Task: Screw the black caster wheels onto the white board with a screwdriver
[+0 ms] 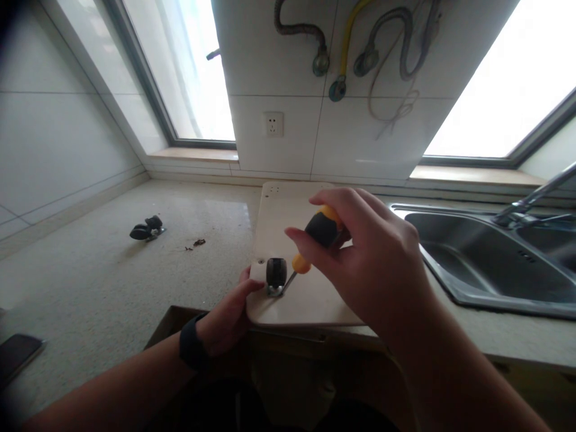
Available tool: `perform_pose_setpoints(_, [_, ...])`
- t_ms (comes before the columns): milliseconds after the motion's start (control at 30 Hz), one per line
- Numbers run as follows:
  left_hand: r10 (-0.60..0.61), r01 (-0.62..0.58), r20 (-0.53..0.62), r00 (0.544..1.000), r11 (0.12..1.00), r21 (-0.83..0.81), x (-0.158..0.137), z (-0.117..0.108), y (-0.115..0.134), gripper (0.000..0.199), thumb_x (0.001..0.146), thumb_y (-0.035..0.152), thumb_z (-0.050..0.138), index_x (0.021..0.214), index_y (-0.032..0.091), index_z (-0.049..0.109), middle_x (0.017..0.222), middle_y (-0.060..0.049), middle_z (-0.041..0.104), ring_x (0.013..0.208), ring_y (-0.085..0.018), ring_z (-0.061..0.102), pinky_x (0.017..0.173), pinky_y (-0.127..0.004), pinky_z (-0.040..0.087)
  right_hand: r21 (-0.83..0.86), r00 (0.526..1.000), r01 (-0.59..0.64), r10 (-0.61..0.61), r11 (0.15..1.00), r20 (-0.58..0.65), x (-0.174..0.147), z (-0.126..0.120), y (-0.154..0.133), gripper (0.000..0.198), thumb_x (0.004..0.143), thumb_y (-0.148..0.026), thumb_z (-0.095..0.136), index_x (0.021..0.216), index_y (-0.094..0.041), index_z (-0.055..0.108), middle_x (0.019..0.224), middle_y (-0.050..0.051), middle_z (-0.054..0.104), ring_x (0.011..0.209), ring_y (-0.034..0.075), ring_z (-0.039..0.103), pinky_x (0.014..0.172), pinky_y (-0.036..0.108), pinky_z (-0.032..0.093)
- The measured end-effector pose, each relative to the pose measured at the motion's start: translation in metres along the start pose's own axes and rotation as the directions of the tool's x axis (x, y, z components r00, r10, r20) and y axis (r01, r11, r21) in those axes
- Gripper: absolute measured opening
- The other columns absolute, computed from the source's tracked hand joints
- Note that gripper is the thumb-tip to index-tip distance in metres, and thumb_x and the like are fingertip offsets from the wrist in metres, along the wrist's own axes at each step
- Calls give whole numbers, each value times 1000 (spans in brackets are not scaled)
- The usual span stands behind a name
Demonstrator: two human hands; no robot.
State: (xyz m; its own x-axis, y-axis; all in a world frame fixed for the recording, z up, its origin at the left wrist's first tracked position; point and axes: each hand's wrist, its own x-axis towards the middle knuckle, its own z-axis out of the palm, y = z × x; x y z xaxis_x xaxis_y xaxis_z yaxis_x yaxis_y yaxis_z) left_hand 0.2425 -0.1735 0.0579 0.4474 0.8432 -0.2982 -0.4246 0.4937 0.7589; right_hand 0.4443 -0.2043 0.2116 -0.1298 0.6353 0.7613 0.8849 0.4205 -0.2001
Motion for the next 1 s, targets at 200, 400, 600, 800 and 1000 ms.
perform_pose_setpoints(200, [-6,6,1,1000,1000,-2,2,0,-1,70,87,31,69,151,28,40,131,-9,68,115,-30,67,103,-46,50,246,982,-72,25,967,190,-3,-6,4,60,97,-27,59,156,-32,47,142,8,64,110,25,71,92,44,60])
perform_pose_setpoints(400, [-9,9,5,1000,1000,16,4,-4,-2,69,89,31,69,151,29,39,133,-10,68,116,-31,68,105,-47,49,232,987,-77,42,970,154,-1,-6,1,47,95,-34,69,142,-34,61,116,5,73,91,23,73,80,41,64])
perform_pose_setpoints(600, [8,-8,0,1000,999,35,4,-5,-3,68,90,32,69,151,28,40,134,-10,66,119,-32,67,108,-49,47,-42,996,94,-94,995,0,6,-2,-2,21,91,-43,74,109,-33,68,93,6,68,78,27,67,66,44,56])
perform_pose_setpoints(800, [7,-10,42,999,997,70,2,0,1,74,87,36,73,153,30,39,131,-11,67,116,-33,67,102,-48,51,286,950,-19,-72,958,303,5,-17,1,54,99,-23,52,152,-35,49,133,3,68,109,24,71,88,43,59])
perform_pose_setpoints(1000, [11,-10,-13,1000,996,91,2,0,1,72,88,30,70,152,27,37,134,-12,66,118,-31,66,105,-48,47,214,975,-35,-14,976,223,8,-16,-4,35,95,-39,69,129,-34,64,108,2,74,85,22,72,72,39,59])
